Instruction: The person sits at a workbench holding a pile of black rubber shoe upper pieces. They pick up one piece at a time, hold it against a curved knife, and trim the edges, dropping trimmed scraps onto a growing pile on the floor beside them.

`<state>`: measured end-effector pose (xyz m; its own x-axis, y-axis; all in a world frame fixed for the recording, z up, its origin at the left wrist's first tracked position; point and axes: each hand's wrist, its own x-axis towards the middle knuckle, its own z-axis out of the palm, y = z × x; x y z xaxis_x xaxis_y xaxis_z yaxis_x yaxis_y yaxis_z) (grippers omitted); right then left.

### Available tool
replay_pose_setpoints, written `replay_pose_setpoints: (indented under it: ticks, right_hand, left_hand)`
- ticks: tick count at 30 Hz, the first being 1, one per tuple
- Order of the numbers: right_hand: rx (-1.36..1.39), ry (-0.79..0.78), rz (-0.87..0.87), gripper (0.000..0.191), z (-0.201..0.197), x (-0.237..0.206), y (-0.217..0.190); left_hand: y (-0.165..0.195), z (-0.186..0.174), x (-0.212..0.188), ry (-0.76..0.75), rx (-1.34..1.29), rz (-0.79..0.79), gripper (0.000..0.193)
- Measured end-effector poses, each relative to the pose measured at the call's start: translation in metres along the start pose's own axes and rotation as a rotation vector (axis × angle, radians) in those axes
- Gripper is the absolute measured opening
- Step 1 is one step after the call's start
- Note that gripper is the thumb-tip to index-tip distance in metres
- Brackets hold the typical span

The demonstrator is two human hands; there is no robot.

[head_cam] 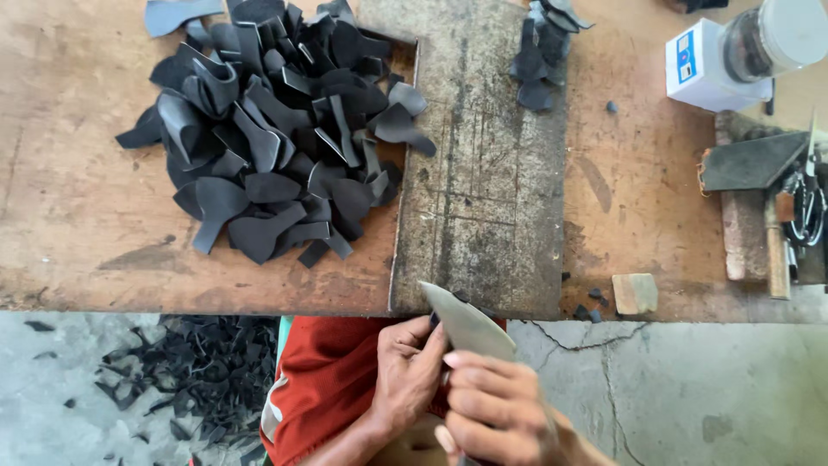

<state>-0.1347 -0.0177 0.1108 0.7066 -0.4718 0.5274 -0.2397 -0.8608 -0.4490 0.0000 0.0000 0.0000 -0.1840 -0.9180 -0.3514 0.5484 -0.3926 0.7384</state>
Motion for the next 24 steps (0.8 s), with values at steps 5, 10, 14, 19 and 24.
replay_pose_setpoints:
  ticks: [5,10,14,19,24]
  right_hand:
    - [-0.076,0.0,-0.022,0.019,0.003,-0.016,-0.007]
    - [-0.037,0.027,-0.111,0.018,0.017,-0.001,0.013]
    - [0.018,0.012,-0.197,0.018,0.023,0.006,0.029]
    - [0.085,0.009,-0.149,0.018,0.019,-0.002,0.027]
    - [-0.057,0.005,-0.008,0.023,-0.003,-0.022,0.002]
  left_hand:
    - [0.019,0.003,-0.004,-0.063,0.123,0.068,0.024]
    - [0.021,-0.004,0.003,-0.089,0.182,0.081,0.023]
    - [0.014,-0.011,0.006,-0.149,0.084,0.09,0.017]
    - [0.011,-0.006,0.0,-0.095,-0.03,0.016,0.021]
    - [0.011,0.003,0.003,0.005,0.083,-0.019,0.035]
